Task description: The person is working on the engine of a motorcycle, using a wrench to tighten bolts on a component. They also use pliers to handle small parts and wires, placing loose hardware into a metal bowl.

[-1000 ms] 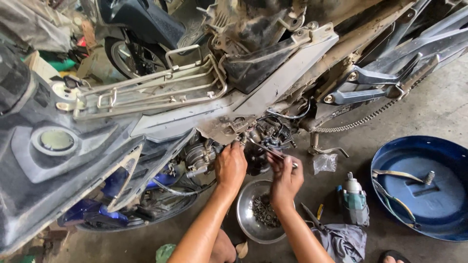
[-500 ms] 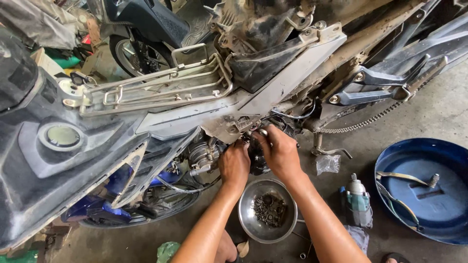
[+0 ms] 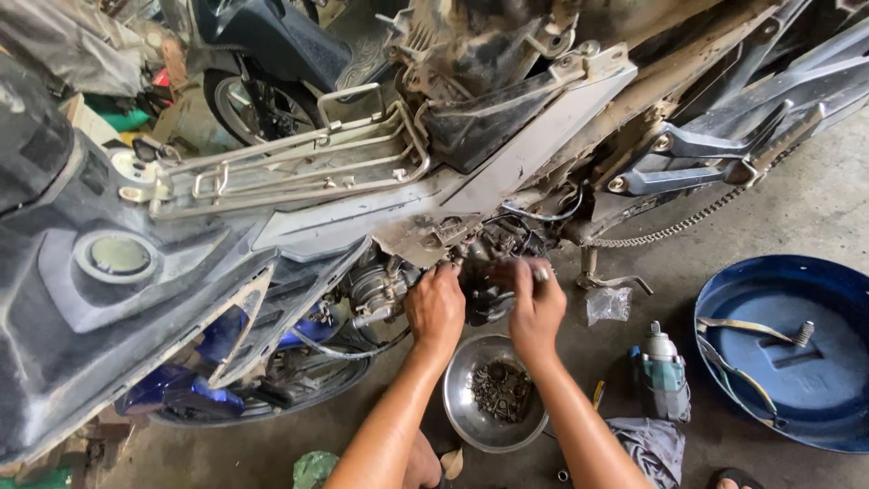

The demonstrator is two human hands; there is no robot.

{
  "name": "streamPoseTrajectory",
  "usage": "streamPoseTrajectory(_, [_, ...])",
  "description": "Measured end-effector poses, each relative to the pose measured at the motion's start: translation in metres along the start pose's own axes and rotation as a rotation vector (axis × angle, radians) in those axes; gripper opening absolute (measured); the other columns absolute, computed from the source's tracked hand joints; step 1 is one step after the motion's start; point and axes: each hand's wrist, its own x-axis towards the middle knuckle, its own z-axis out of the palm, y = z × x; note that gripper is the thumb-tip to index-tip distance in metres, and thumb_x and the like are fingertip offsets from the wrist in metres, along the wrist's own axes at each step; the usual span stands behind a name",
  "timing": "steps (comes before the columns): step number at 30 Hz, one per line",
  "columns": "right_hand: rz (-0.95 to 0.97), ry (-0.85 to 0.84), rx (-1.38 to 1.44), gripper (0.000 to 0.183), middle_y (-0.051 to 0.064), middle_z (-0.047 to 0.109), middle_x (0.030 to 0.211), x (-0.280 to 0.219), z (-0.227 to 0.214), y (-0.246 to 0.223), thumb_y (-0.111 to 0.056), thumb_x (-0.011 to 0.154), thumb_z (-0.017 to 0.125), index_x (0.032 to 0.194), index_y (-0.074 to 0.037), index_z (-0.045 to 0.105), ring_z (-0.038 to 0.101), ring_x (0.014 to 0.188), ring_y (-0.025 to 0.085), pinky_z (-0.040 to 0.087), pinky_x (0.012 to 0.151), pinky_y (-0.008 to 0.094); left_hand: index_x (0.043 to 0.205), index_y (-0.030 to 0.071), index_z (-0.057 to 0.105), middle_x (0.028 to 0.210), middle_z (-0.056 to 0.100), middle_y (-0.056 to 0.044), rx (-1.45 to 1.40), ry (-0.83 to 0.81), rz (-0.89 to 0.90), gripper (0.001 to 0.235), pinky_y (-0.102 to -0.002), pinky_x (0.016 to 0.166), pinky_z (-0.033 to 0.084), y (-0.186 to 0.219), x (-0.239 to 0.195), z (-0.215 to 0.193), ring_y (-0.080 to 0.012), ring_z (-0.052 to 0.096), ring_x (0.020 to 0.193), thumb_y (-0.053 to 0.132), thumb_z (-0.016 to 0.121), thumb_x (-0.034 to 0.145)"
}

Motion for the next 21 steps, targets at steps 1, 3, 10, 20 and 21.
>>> streamPoseTrajectory(1, [-0.002, 0.006, 0.001, 0.017, 0.024, 0.074, 0.090, -0.007, 0.004, 0.004, -0.015, 0.107, 0.058, 0.102, -0.002, 0.068, 0.075, 0.087, 0.033, 0.059, 0.075, 0.047, 0.094, 0.012, 0.076, 0.079, 0.074, -0.011, 0.000, 0.001, 0.006, 0.024, -0.049, 0.062, 0.061, 0.000, 0.004, 0.000, -0.0354, 0.075, 0.071, 0.026, 0.058, 0.099])
streamPoseTrajectory(3, [0.256, 0.117, 0.484, 0.023, 0.025, 0.075, 0.108, -0.028, 0.011, 0.013, -0.016, 0.109, 0.054, 0.105, 0.005, 0.063, 0.075, 0.097, 0.033, 0.062, 0.087, 0.044, 0.092, 0.012, 0.076, 0.079, 0.074, -0.011, 0.011, -0.001, -0.018, 0.023, -0.048, 0.063, 0.061, -0.002, 0.004, 0.000, -0.0348, 0.076, 0.072, 0.026, 0.059, 0.098])
streamPoseTrajectory(10, [0.529, 0.338, 0.761, 0.016, 0.027, 0.073, 0.107, -0.035, 0.012, 0.029, -0.013, 0.107, 0.055, 0.104, 0.002, 0.059, 0.075, 0.099, 0.037, 0.062, 0.092, 0.045, 0.093, 0.013, 0.077, 0.079, 0.075, -0.008, 0.016, 0.031, -0.006, 0.019, -0.045, 0.062, 0.061, -0.003, 0.003, 0.006, -0.0324, 0.076, 0.072, 0.026, 0.062, 0.095])
streamPoseTrajectory(20, [-0.186, 0.036, -0.111, 0.013, 0.014, 0.076, 0.088, 0.016, 0.001, -0.007, -0.012, 0.107, 0.060, 0.100, -0.007, 0.069, 0.075, 0.076, 0.030, 0.059, 0.071, 0.041, 0.095, 0.015, 0.077, 0.079, 0.073, -0.008, -0.003, 0.100, 0.024, 0.016, -0.044, 0.062, 0.061, -0.006, 0.000, 0.000, -0.0313, 0.075, 0.073, 0.027, 0.067, 0.092])
streamPoseTrajectory(21, [-0.247, 0.010, -0.150, 0.010, 0.012, 0.076, 0.089, 0.021, -0.001, -0.015, -0.011, 0.106, 0.061, 0.098, -0.008, 0.066, 0.075, 0.077, 0.032, 0.057, 0.071, 0.039, 0.093, 0.015, 0.076, 0.079, 0.073, -0.009, -0.003, 0.104, 0.038, 0.015, -0.043, 0.062, 0.061, -0.006, 0.000, 0.000, -0.0312, 0.075, 0.074, 0.027, 0.067, 0.091])
